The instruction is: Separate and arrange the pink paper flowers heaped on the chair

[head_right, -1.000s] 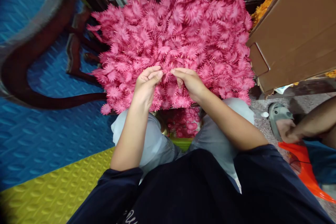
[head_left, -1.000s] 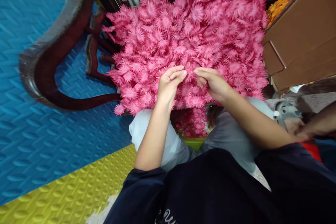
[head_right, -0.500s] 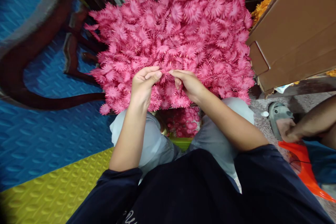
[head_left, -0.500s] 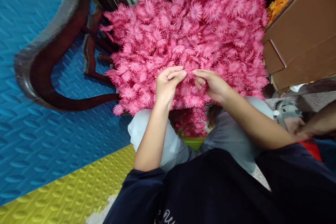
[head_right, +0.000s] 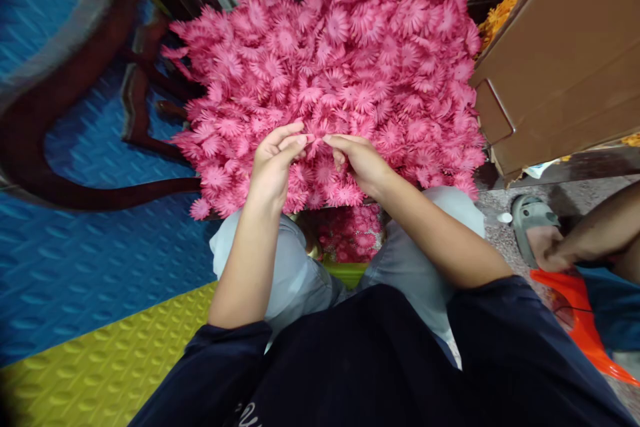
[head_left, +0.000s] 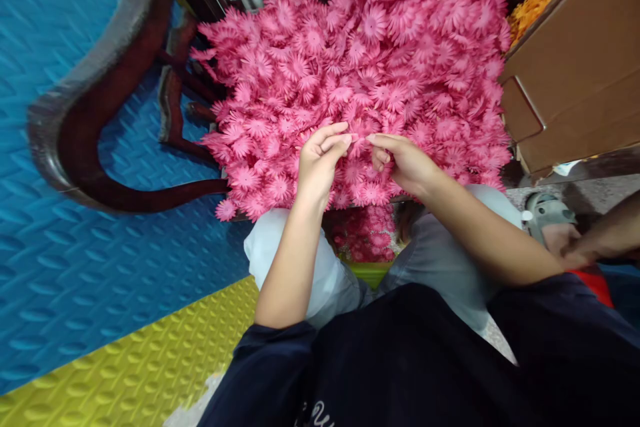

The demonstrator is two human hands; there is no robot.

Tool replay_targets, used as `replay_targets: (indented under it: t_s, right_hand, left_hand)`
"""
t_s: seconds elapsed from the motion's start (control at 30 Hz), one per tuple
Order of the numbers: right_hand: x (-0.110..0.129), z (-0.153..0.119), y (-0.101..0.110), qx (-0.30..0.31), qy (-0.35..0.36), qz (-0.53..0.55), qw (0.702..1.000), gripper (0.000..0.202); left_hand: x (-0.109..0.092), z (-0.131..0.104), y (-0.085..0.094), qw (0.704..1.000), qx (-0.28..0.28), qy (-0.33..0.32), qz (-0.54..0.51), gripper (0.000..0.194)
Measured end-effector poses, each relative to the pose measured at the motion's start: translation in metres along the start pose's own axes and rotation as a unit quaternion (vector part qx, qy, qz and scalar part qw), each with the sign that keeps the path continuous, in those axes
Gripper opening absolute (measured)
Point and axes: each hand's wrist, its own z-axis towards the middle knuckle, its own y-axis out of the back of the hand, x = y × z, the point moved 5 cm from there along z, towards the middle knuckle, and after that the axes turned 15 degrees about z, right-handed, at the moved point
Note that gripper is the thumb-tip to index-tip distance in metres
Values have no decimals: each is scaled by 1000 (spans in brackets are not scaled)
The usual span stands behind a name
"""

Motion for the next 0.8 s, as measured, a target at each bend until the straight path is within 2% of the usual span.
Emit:
replay_targets:
  t_s: [0.17,0.27,0.37,0.47,0.6,0.7,0.8]
  right_hand:
    - [4,-5,-8,3,43,-95,995,36]
    - [5,-6,-8,-31,57,-139,988,40]
    - [4,-6,-7,-50,77,-150,984,47]
    - [0,-4,-6,-35,65,-103,992,50]
    - [-7,-2,-4,-44,1,2,999,33]
    - [-12,0,1,-84,-32,54,994,24]
    - [-15,0,-2,-73,-29,45,996,29]
  left_hand:
    - [-6,-4,1,992,-60,-65,91,13]
    - [-11,-7,-3,980,-42,-115,156,13]
    - [-12,-7,-4,979,-34,-126,154,11]
    - [-9,-5,-1,989,-41,-101,104,10]
    - [-6,0,6,993,-58,-87,50,22]
    - [1,6,19,991,-107,-70,42,29]
    - [6,11,35,983,-163,-78,31,30]
